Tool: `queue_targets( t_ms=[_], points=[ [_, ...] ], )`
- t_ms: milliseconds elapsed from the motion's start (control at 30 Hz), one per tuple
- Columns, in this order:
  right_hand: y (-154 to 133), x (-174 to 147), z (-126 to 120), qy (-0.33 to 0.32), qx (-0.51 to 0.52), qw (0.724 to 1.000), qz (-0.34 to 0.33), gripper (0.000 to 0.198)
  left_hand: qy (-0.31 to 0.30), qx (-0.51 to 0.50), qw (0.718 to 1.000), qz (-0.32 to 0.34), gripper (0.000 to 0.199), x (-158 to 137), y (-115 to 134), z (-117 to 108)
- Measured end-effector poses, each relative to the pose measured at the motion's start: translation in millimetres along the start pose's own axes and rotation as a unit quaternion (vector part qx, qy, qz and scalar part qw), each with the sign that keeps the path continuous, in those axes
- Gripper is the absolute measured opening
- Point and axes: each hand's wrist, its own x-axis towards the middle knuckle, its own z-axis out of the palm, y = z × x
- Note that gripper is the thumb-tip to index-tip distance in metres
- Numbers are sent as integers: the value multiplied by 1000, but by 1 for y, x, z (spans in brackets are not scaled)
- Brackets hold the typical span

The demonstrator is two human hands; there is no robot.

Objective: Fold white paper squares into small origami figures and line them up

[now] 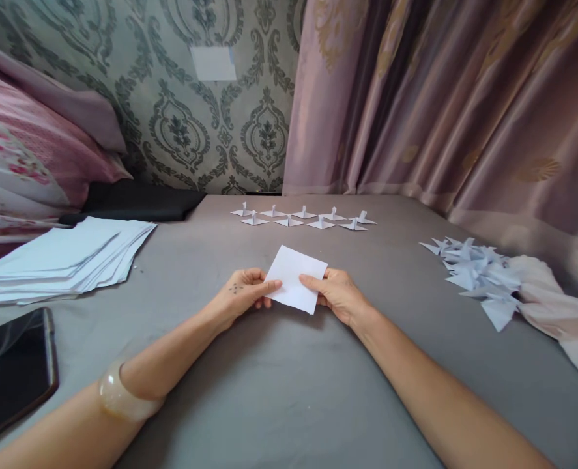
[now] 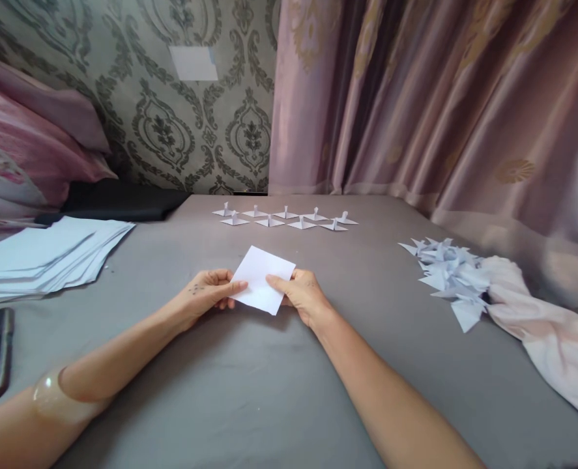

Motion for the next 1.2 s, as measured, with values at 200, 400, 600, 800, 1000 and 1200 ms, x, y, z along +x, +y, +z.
queue_targets(
  t_ms=[200,400,600,800,1000,1200],
  points=[
    [-2,10,-6,4,23,1000,-7,16,-36,0,999,28,29,5,-2,-5],
    [-3,17,-16,4,26,999,-37,12,-9,-2,1000,2,31,4,4,-7],
    [-9,16,-19,23,18,999,-40,14,5,13,1000,-12,37,4,4,-12],
    [-11,16,-19,54,10,998,-41,17,-82,16,996,6,30,5,6,-17],
    [-12,20,-25,86,15,995,-51,15,-75,30,997,10,31,4,7,-16],
    [-7,19,-23,10,-22,996,-86,16,32,-28,998,43,38,8,4,-18]
  ],
)
